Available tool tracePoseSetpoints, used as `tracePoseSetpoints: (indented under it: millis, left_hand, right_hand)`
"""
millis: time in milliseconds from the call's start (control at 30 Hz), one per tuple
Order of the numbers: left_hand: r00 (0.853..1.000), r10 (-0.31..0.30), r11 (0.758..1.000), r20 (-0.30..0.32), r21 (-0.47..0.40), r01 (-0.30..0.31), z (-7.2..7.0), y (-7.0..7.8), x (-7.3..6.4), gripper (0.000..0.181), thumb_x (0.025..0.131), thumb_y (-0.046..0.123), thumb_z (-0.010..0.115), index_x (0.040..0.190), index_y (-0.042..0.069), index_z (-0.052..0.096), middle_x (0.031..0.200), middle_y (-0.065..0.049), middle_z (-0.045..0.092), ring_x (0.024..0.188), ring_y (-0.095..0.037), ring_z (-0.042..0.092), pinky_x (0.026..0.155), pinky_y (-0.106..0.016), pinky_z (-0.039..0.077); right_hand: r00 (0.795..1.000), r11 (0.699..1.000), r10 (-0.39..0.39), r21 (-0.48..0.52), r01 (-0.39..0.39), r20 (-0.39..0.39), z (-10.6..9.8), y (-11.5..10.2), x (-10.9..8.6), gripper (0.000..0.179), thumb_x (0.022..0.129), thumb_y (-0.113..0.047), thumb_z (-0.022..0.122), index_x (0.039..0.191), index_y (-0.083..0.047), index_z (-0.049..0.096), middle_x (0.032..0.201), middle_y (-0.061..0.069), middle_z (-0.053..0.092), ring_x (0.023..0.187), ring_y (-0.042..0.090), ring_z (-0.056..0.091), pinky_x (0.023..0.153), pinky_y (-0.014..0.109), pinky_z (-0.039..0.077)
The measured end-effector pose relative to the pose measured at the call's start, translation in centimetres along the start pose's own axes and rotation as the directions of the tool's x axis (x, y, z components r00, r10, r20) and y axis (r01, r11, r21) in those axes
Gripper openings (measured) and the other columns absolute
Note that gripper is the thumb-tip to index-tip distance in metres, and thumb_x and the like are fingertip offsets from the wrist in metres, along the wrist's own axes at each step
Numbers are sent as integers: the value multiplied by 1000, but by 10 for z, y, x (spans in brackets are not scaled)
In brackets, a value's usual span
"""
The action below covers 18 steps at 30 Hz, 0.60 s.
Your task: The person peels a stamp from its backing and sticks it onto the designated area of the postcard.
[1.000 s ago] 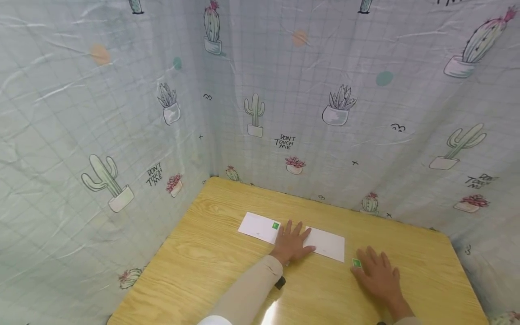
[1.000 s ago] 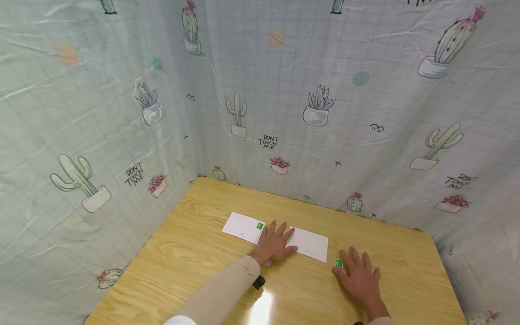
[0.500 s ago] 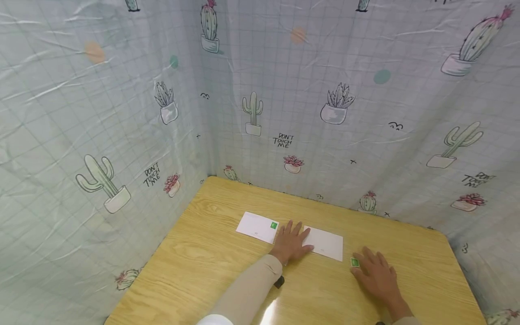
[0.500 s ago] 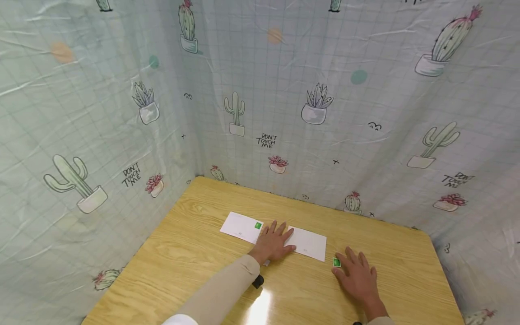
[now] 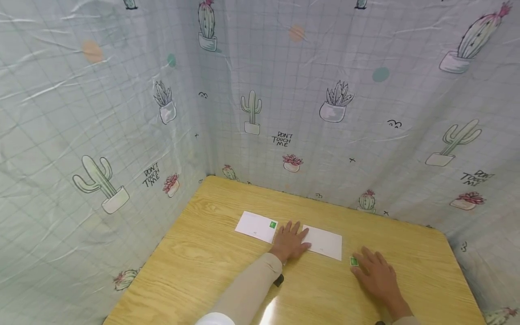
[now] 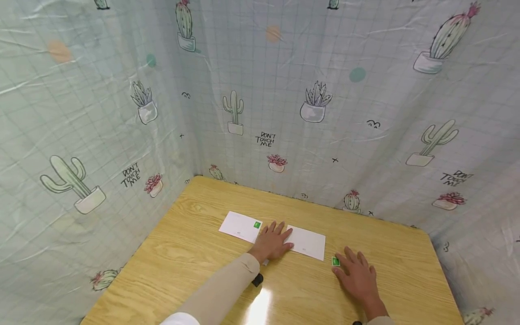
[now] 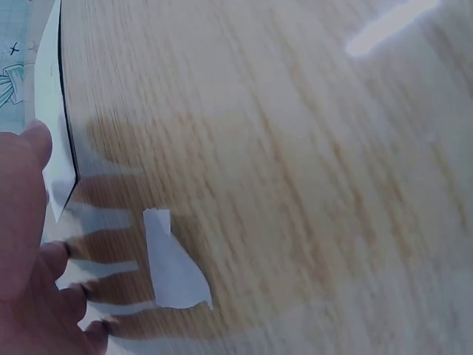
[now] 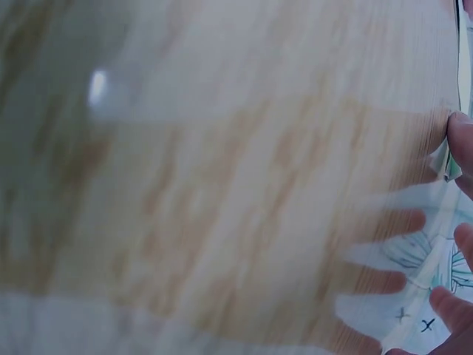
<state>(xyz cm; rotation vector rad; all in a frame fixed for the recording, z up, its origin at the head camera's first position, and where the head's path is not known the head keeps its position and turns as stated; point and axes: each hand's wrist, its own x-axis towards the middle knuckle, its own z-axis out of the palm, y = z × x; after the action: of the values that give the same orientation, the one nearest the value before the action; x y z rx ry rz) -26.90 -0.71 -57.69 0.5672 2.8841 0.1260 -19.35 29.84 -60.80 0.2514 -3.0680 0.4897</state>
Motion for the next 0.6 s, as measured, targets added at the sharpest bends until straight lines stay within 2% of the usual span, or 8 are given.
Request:
tracePoseSetpoints:
  millis: [267,600]
  left_hand:
    - [1000,5,998,17,58,-6,1,0,1,60,109,58,36,164,34,32,175,1,24,163,-26,24,131,-46,28]
    - [999,-12,1000,40,23,11,-7,1,1,59,109,56,40,164,34,33,175,1,24,163,-26,23,132,-46,26]
  right_hand:
    - [999,1000,-26,-10,26,-24,-2,-1,1,48,102,-45,64,136,-12,69,158,25,48,142,64,36,101,89,30]
    - [991,995,-96,-40,93,-98,-7,-5,4,37,98,-35,72,124,-10,76,145,21,63,136,61,47,99,84,39]
